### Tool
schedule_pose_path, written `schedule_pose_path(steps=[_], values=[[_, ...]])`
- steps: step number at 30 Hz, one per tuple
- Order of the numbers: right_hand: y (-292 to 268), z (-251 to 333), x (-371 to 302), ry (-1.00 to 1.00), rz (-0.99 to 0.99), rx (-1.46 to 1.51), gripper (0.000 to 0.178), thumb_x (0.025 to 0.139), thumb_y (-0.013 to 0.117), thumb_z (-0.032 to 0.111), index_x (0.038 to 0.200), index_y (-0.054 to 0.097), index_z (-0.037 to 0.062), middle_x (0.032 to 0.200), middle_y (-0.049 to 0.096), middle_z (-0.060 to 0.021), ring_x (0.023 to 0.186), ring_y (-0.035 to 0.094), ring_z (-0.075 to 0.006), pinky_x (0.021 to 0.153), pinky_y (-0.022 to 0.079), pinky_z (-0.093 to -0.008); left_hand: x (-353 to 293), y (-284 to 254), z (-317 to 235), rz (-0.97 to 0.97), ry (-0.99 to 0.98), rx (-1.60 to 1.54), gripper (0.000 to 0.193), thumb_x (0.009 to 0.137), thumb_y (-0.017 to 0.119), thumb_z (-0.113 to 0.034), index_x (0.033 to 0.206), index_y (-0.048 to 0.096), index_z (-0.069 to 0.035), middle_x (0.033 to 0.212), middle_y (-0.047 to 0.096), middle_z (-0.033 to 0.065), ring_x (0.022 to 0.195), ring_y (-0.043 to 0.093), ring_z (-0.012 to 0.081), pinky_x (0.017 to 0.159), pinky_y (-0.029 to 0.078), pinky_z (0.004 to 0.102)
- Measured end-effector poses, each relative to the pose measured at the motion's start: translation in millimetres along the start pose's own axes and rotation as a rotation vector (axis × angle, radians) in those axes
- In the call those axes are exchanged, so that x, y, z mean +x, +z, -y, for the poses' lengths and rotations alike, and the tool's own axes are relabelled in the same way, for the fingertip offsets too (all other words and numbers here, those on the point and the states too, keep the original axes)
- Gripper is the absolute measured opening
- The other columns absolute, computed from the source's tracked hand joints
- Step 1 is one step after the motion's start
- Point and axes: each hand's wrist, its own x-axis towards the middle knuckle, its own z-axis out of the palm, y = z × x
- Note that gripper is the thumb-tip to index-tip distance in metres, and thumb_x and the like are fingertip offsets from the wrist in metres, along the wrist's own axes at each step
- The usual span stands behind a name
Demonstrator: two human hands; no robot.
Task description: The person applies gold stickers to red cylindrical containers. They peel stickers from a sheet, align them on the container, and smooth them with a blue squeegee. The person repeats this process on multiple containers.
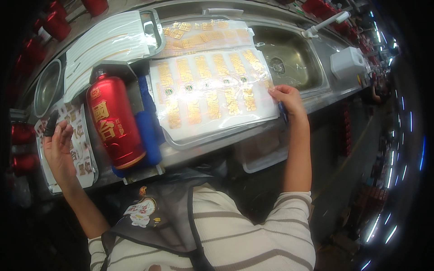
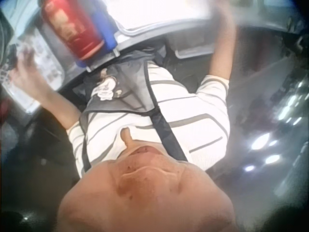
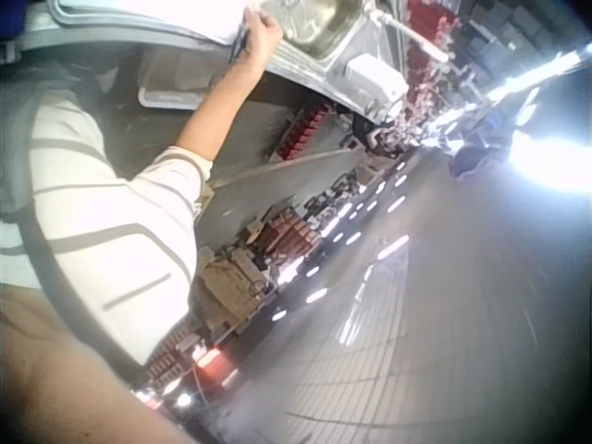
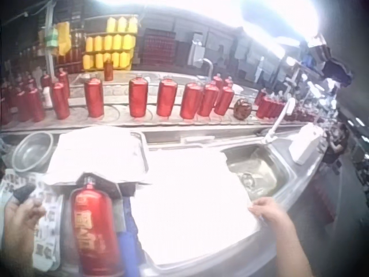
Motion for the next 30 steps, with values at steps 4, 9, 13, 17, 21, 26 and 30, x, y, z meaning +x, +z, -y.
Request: schedule_pose_path(steps=[4,9,13,17,21,26,30], values=[[-29,-9,16,-0.202,-0.105,-0.186,0.015,0.081,0.074,0.014,0.083,0.071,-0.0013,0.077,0.068,-0.003,0.065,0.058,-0.0097,0.064,0.045,-0.0242,-7,13,-5,0.003,-0.011,0.007,0.028,0.096,0.062,-0.011,0.12,0.059,0.004,0.105,0.069,0.0116,0.09,0.066,0.0144,0.09,0.052,0.0301],[-12,80,-2,-0.307,-0.041,-0.332,0.014,0.083,0.069,0.013,0.08,0.064,0.0,0.07,0.061,-0.0007,0.063,0.055,-0.0077,0.059,0.041,-0.022,-10,25,-18,0.057,0.051,-0.032,0.026,0.095,0.062,-0.007,0.119,0.062,0.002,0.099,0.07,0.0101,0.085,0.067,0.0138,0.084,0.053,0.0276],[29,159,-33,-0.381,0.163,-0.43,0.012,0.086,0.065,0.011,0.081,0.06,0.002,0.073,0.061,0.0,0.066,0.054,-0.0058,0.061,0.04,-0.0212,-12,47,-34,0.172,0.137,-0.052,0.023,0.096,0.061,-0.005,0.117,0.063,0.002,0.099,0.071,0.0114,0.087,0.068,0.0144,0.086,0.054,0.028],[80,223,-77,-0.557,0.427,-0.572,0.011,0.085,0.067,0.01,0.082,0.059,0.0016,0.074,0.058,0.0024,0.067,0.052,-0.0034,0.06,0.041,-0.0201,-18,98,-54,0.437,0.203,-0.131,0.024,0.099,0.059,-0.012,0.119,0.061,0.001,0.102,0.071,0.01,0.091,0.067,0.0122,0.087,0.053,0.0268],[123,270,-122,-0.616,0.695,-0.505,0.017,0.082,0.073,0.01,0.083,0.059,0.0007,0.074,0.057,0.0025,0.068,0.054,-0.0023,0.06,0.043,-0.0173,-25,158,-57,0.706,0.235,-0.114,0.036,0.103,0.052,-0.035,0.1,0.057,0.0,0.084,0.057,0.0006,0.079,0.05,0.0073,0.07,0.044,0.0263],[122,276,-157,-0.577,0.734,-0.446,0.014,0.081,0.074,0.006,0.085,0.062,-0.001,0.076,0.061,-0.0004,0.068,0.058,-0.0043,0.062,0.047,-0.019,-37,150,-54,0.805,0.031,-0.11,0.038,0.099,0.059,-0.035,0.103,0.059,0.003,0.082,0.058,0.0024,0.079,0.054,0.0085,0.071,0.046,0.0272],[147,213,-138,-0.605,0.74,-0.289,0.014,0.081,0.075,0.009,0.082,0.064,-0.0007,0.072,0.057,0.0026,0.058,0.045,0.0003,0.05,0.032,-0.0172,-61,75,-45,0.579,0.022,0.013,0.029,0.088,0.067,-0.003,0.117,0.063,0.001,0.086,0.061,-0.0021,0.076,0.055,0.0033,0.07,0.046,0.0199]])
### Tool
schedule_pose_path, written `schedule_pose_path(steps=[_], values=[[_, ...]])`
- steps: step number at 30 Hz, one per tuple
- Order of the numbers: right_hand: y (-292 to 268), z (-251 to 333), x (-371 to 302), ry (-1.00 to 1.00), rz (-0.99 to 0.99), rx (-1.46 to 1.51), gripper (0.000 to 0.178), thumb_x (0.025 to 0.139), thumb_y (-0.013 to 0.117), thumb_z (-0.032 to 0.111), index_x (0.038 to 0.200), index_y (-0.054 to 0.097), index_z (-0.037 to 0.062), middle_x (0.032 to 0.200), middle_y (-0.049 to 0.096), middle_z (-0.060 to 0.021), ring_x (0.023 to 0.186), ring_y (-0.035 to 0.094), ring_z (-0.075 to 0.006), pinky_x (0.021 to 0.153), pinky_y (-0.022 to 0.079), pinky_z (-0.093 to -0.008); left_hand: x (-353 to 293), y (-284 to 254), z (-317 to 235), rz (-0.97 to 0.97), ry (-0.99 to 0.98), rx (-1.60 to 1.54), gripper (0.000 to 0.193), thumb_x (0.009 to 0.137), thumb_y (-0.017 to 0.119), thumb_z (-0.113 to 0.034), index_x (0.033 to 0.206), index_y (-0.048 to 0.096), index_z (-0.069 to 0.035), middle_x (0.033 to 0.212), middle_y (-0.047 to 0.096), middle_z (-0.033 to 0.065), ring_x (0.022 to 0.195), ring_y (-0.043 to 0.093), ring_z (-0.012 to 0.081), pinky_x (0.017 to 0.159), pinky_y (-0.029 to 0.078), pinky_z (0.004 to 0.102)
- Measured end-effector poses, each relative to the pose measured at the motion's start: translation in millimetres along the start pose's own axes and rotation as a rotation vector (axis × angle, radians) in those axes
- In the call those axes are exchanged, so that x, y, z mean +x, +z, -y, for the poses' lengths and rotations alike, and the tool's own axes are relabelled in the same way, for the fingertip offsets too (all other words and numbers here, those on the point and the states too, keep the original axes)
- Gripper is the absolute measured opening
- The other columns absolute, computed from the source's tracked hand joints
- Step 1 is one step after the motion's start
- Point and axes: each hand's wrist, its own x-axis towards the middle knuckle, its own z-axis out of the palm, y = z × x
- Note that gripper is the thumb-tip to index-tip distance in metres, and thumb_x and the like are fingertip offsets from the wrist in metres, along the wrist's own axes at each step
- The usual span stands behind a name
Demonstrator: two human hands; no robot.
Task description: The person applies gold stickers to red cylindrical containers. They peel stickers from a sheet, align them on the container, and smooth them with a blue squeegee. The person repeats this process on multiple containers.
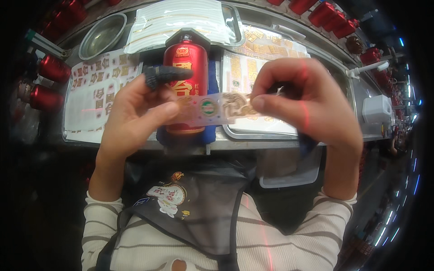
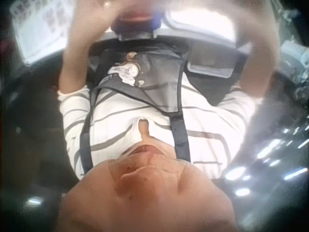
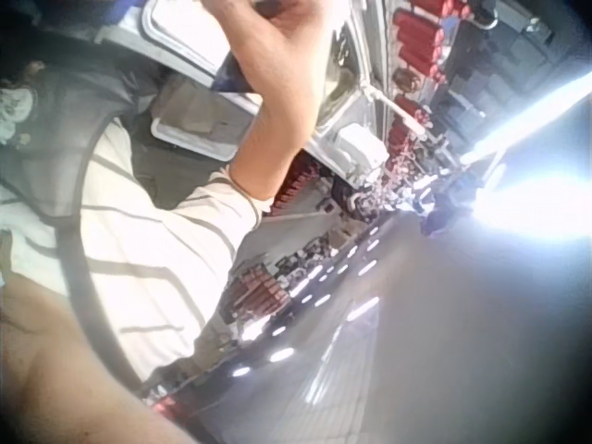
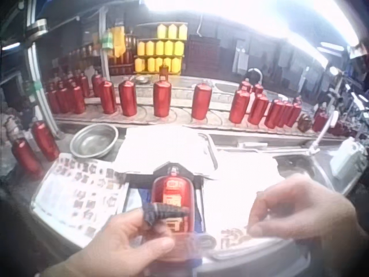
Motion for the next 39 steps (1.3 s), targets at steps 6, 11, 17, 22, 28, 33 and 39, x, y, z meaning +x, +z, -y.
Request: schedule_pose_path(steps=[6,11,17,22,28,33,39], values=[[77,-54,6,0.248,-0.011,0.339,0.011,0.087,0.072,0.011,0.086,0.064,0.0032,0.07,0.056,0.0061,0.056,0.042,0.003,0.048,0.028,-0.0174,-42,-44,30,-0.163,-0.24,-0.009,0.035,0.085,0.069,0.001,0.119,0.064,0.0,0.086,0.067,0.0012,0.074,0.059,0.0046,0.068,0.048,0.0201],[92,-68,9,0.217,-0.106,0.414,0.014,0.087,0.072,0.017,0.086,0.063,0.0053,0.068,0.054,0.0055,0.051,0.041,0.0012,0.041,0.03,-0.0171,-30,-43,40,-0.255,-0.199,0.016,0.015,0.084,0.074,-0.002,0.095,0.063,-0.003,0.083,0.068,0.0011,0.074,0.062,0.0054,0.066,0.051,0.0209],[91,-74,14,0.252,-0.124,0.486,0.009,0.088,0.07,0.008,0.09,0.064,0.0011,0.079,0.064,0.0007,0.063,0.053,-0.0004,0.055,0.039,-0.0161,-21,-42,52,-0.246,-0.208,0.028,0.015,0.085,0.075,-0.003,0.095,0.064,-0.004,0.083,0.068,0.0001,0.075,0.062,0.0046,0.067,0.05,0.0202],[93,-79,18,0.228,-0.144,0.499,0.009,0.088,0.069,0.01,0.088,0.063,0.0023,0.076,0.061,0.0022,0.059,0.049,0.0001,0.05,0.036,-0.0166,-18,-40,54,-0.241,-0.187,0.01,0.016,0.084,0.075,-0.004,0.096,0.064,-0.004,0.084,0.069,0.0008,0.076,0.063,0.0051,0.069,0.05,0.021],[93,-82,21,0.232,-0.131,0.475,0.009,0.088,0.069,0.01,0.088,0.063,0.0024,0.074,0.061,0.0023,0.056,0.047,0.0012,0.047,0.033,-0.016,-17,-38,54,-0.244,-0.206,0.033,0.016,0.084,0.076,-0.005,0.096,0.064,-0.004,0.084,0.069,0.0008,0.076,0.063,0.0057,0.069,0.051,0.0218],[97,-85,23,0.218,-0.148,0.436,0.013,0.089,0.069,0.014,0.085,0.062,0.0041,0.069,0.057,0.0041,0.051,0.041,0.001,0.042,0.029,-0.0166,-17,-37,53,-0.244,-0.198,0.046,0.016,0.084,0.076,-0.005,0.094,0.064,-0.004,0.082,0.069,0.0004,0.075,0.062,0.0062,0.068,0.051,0.0229],[94,-81,24,0.256,-0.133,0.464,0.007,0.088,0.069,0.007,0.088,0.064,0.0022,0.072,0.062,0.0036,0.055,0.046,0.003,0.047,0.03,-0.0157,-18,-38,55,-0.246,-0.198,0.054,0.014,0.084,0.076,-0.006,0.091,0.064,-0.005,0.082,0.069,0.0005,0.075,0.062,0.0065,0.067,0.05,0.0231]])
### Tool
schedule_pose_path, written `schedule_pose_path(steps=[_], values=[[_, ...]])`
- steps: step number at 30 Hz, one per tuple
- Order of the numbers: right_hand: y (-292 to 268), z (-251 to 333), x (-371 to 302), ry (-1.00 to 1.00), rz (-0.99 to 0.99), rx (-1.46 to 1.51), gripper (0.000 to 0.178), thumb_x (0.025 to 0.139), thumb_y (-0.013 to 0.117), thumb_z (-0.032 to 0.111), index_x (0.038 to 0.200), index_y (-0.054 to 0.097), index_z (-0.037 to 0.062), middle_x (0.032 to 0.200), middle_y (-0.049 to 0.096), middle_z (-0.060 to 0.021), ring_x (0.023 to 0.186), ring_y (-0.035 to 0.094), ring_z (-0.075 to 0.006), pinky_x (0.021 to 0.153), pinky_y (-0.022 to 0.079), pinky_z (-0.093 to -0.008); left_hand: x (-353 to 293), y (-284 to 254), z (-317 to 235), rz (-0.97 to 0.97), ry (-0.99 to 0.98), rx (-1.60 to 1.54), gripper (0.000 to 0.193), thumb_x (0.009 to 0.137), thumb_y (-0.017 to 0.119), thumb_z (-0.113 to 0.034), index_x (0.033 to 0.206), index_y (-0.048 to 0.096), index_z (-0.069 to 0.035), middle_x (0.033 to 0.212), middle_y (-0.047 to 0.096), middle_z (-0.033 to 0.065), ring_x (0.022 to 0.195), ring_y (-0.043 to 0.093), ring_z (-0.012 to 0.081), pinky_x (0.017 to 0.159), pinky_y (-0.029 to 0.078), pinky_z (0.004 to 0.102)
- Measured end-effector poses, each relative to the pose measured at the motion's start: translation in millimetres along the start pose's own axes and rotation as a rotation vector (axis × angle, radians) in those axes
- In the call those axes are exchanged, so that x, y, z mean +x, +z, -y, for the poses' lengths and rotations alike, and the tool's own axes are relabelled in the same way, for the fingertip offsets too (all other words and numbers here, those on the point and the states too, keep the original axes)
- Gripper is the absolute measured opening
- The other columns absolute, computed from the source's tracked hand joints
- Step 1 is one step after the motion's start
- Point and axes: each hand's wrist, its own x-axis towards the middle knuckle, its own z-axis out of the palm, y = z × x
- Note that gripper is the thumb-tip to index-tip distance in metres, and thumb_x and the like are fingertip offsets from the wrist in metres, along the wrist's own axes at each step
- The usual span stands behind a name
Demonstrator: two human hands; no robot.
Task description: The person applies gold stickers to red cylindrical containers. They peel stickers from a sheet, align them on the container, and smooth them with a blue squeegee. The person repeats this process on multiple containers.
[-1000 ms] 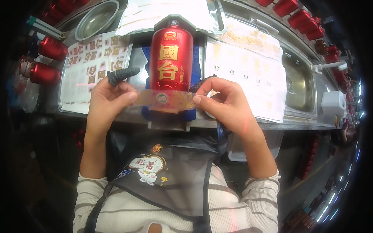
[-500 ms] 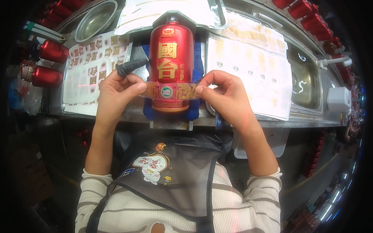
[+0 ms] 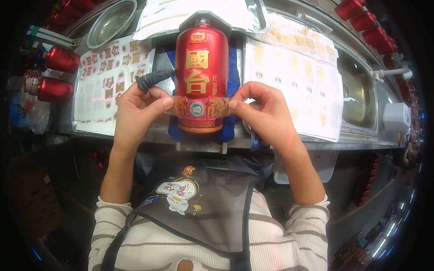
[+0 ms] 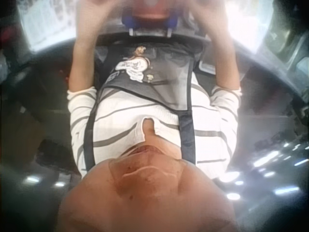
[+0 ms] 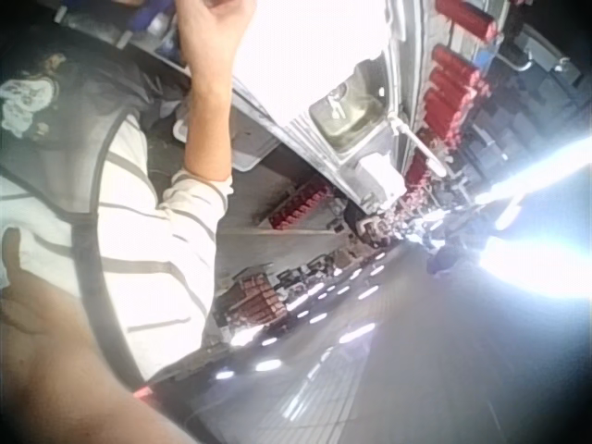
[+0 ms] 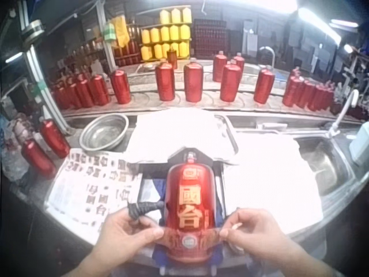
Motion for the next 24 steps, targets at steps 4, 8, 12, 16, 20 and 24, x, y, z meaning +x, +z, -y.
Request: schedule_pose_path(steps=[4,8,12,16,20,24], values=[[2,-4,2,-0.031,-0.007,-0.03,0.013,0.089,0.069,0.015,0.086,0.063,0.0041,0.071,0.058,0.0035,0.052,0.042,0.0013,0.042,0.03,-0.0166,2,1,1,0.006,0.013,-0.022,0.014,0.084,0.076,-0.007,0.091,0.064,-0.005,0.081,0.068,0.0001,0.074,0.061,0.0066,0.067,0.05,0.0229],[2,-3,3,-0.015,-0.004,-0.004,0.009,0.089,0.069,0.01,0.087,0.064,0.0028,0.072,0.061,0.0041,0.054,0.044,0.0027,0.046,0.03,-0.0159,1,1,2,0.01,0.009,-0.01,0.014,0.084,0.076,-0.007,0.091,0.064,-0.004,0.081,0.067,-0.0003,0.073,0.06,0.0062,0.067,0.049,0.0228],[5,-4,5,-0.041,-0.021,-0.015,0.007,0.089,0.069,0.008,0.088,0.064,0.0023,0.071,0.061,0.005,0.054,0.045,0.0032,0.047,0.03,-0.0158,1,4,1,0.004,0.032,0.0,0.014,0.084,0.076,-0.007,0.091,0.064,-0.004,0.081,0.067,-0.0003,0.073,0.059,0.0058,0.067,0.048,0.0225],[6,-6,6,-0.023,-0.018,-0.062,0.012,0.088,0.07,0.013,0.086,0.063,0.004,0.073,0.058,0.005,0.056,0.042,0.0029,0.048,0.03,-0.0155,1,3,2,-0.006,0.061,0.083,0.016,0.083,0.077,-0.007,0.092,0.064,-0.005,0.081,0.067,-0.0005,0.072,0.058,0.0057,0.066,0.047,0.0223],[6,-6,6,-0.012,-0.013,-0.074,0.01,0.088,0.069,0.011,0.09,0.063,0.0036,0.076,0.059,0.0046,0.056,0.042,0.003,0.048,0.03,-0.0157,2,0,4,0.011,0.06,0.138,0.021,0.083,0.077,-0.009,0.1,0.065,-0.004,0.088,0.068,0.0013,0.074,0.058,0.0059,0.066,0.047,0.0219],[10,-12,6,-0.136,-0.155,-0.007,0.014,0.089,0.065,0.008,0.102,0.062,0.0029,0.083,0.062,0.0029,0.056,0.042,0.0032,0.047,0.03,-0.0159,5,2,6,-0.017,0.162,0.134,0.04,0.085,0.076,-0.012,0.122,0.063,-0.002,0.106,0.068,0.0077,0.081,0.06,0.0078,0.072,0.049,0.0218]])
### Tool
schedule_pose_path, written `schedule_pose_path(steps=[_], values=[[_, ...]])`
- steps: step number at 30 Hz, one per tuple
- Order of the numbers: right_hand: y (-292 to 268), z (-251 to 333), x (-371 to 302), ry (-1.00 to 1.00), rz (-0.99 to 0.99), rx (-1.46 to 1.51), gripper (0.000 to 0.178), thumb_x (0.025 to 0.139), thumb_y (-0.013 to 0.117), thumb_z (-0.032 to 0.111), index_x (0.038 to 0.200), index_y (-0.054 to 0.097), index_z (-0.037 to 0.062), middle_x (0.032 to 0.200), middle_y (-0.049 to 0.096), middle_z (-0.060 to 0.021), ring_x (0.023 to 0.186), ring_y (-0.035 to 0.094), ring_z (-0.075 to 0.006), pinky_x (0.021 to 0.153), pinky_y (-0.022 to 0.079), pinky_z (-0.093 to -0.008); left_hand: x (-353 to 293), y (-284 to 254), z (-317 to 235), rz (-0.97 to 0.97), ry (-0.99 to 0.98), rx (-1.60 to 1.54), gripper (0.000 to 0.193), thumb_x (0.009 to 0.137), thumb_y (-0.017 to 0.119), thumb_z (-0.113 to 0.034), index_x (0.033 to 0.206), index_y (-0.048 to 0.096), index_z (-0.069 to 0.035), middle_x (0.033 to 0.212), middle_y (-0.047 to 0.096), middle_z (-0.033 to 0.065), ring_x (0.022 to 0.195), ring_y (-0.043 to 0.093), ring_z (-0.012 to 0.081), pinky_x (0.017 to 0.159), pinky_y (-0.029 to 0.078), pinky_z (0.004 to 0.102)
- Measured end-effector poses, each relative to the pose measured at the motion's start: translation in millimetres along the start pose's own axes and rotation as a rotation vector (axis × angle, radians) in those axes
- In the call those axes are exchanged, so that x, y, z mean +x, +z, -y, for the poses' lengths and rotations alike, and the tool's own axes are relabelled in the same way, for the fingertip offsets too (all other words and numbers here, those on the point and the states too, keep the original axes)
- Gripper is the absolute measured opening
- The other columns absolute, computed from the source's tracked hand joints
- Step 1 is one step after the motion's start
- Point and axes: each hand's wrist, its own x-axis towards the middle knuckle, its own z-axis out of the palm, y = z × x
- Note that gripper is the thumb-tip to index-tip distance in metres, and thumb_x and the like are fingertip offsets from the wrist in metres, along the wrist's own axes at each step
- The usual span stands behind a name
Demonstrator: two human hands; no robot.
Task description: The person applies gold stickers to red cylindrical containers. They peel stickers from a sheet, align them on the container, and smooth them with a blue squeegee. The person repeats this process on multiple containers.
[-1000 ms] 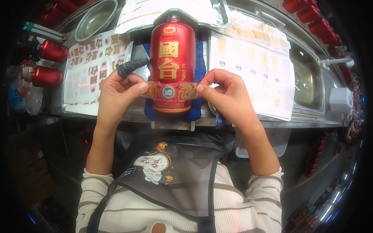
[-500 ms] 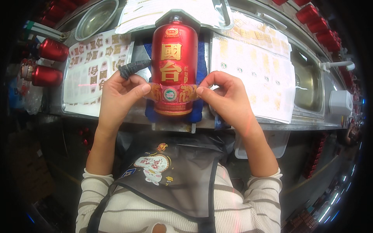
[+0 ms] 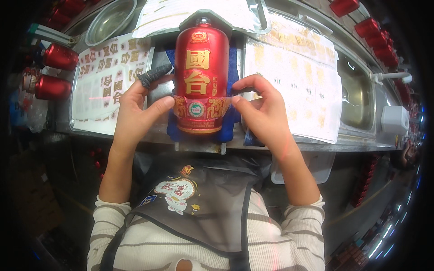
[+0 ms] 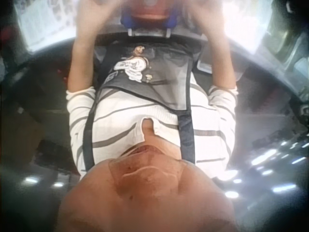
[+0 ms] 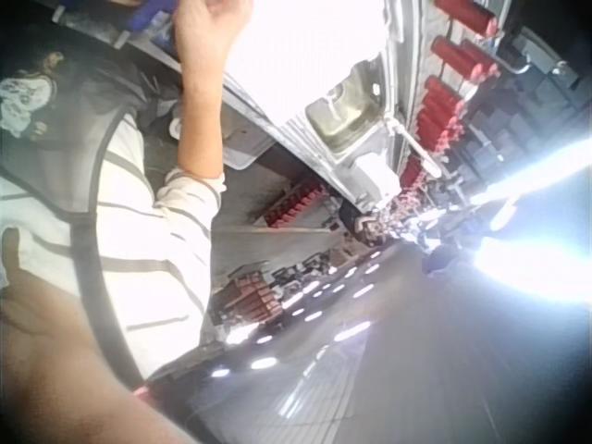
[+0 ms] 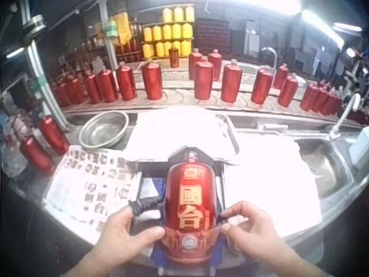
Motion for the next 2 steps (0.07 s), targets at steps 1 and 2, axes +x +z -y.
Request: schedule_pose_path(steps=[1,2], values=[[-0.4,-2.2,-1.7,-0.039,-0.056,-0.04,0.017,0.09,0.064,0.006,0.107,0.061,0.0031,0.086,0.063,0.0009,0.057,0.047,0.0026,0.048,0.033,-0.0158,0.8,-1.6,2.1,0.005,-0.029,-0.003,0.044,0.086,0.075,-0.013,0.127,0.061,-0.003,0.11,0.067,0.0084,0.089,0.062,0.0106,0.08,0.05,0.0226],[-2.2,-4.6,-4.2,-0.078,-0.112,-0.079,0.02,0.091,0.062,0.003,0.112,0.061,0.0034,0.09,0.065,-0.0012,0.059,0.051,0.002,0.05,0.036,-0.0156,1.8,-5.0,5.3,0.009,-0.058,-0.006,0.047,0.087,0.074,-0.013,0.131,0.059,-0.004,0.114,0.066,0.0092,0.096,0.065,0.0134,0.088,0.051,0.0233]])
